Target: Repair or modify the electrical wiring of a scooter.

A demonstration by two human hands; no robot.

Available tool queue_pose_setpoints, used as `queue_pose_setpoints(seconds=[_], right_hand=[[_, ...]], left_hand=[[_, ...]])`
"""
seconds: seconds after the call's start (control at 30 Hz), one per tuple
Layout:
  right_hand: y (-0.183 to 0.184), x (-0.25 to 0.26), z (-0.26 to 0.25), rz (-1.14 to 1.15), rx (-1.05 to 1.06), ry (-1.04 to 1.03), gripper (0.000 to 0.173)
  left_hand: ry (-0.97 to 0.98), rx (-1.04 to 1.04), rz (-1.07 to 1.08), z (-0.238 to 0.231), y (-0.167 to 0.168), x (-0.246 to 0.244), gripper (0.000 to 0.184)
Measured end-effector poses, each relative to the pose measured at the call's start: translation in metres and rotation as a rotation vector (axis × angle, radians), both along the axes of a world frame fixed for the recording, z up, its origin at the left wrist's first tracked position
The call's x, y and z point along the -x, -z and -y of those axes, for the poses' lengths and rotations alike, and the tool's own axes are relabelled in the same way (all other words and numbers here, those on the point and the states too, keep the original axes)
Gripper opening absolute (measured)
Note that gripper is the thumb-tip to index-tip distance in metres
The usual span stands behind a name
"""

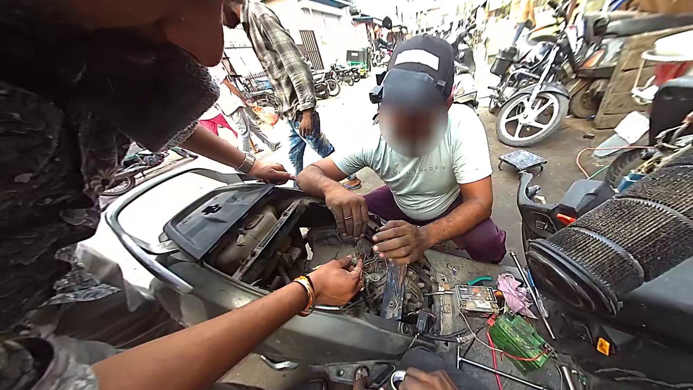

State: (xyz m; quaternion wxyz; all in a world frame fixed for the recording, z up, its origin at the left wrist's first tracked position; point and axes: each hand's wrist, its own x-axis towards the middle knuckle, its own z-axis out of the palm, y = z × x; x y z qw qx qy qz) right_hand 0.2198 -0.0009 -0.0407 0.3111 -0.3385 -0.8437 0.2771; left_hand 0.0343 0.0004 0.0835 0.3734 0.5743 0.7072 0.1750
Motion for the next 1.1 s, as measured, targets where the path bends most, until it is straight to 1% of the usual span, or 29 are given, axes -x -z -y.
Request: queue_pose_setpoints(seconds=[0.03,0.07,0.17,0.37,0.6,0.77,1.1], right_hand=[[0.0,0.0,0.0,-0.003,0.0,-0.001,0.029],[0.0,0.0,0.0,-0.004,-0.001,0.001,0.03],[0.001,0.0,0.0,-0.005,0.0,0.003,0.029],[0.002,0.0,0.0,-0.014,-0.008,0.005,0.029],[0.002,0.0,0.0,-0.019,-0.01,0.0,0.028],[0.002,0.0,0.0,-0.016,-0.016,0.003,0.028],[0.002,0.0,-0.001,-0.011,-0.009,0.0,0.029]], left_hand=[[0.008,-0.02,-0.007,-0.006,-0.019,-0.006,0.061],[0.006,-0.05,-0.008,-0.008,-0.026,-0.01,0.061],[0.005,-0.084,-0.008,-0.007,-0.023,-0.009,0.054],[0.0,-0.089,-0.019,-0.006,-0.024,-0.01,0.054],[0.011,-0.096,-0.017,-0.005,-0.024,-0.009,0.061],[0.023,-0.097,-0.021,-0.004,-0.031,-0.011,0.06],[0.03,-0.098,-0.008,-0.006,-0.033,-0.011,0.063]])
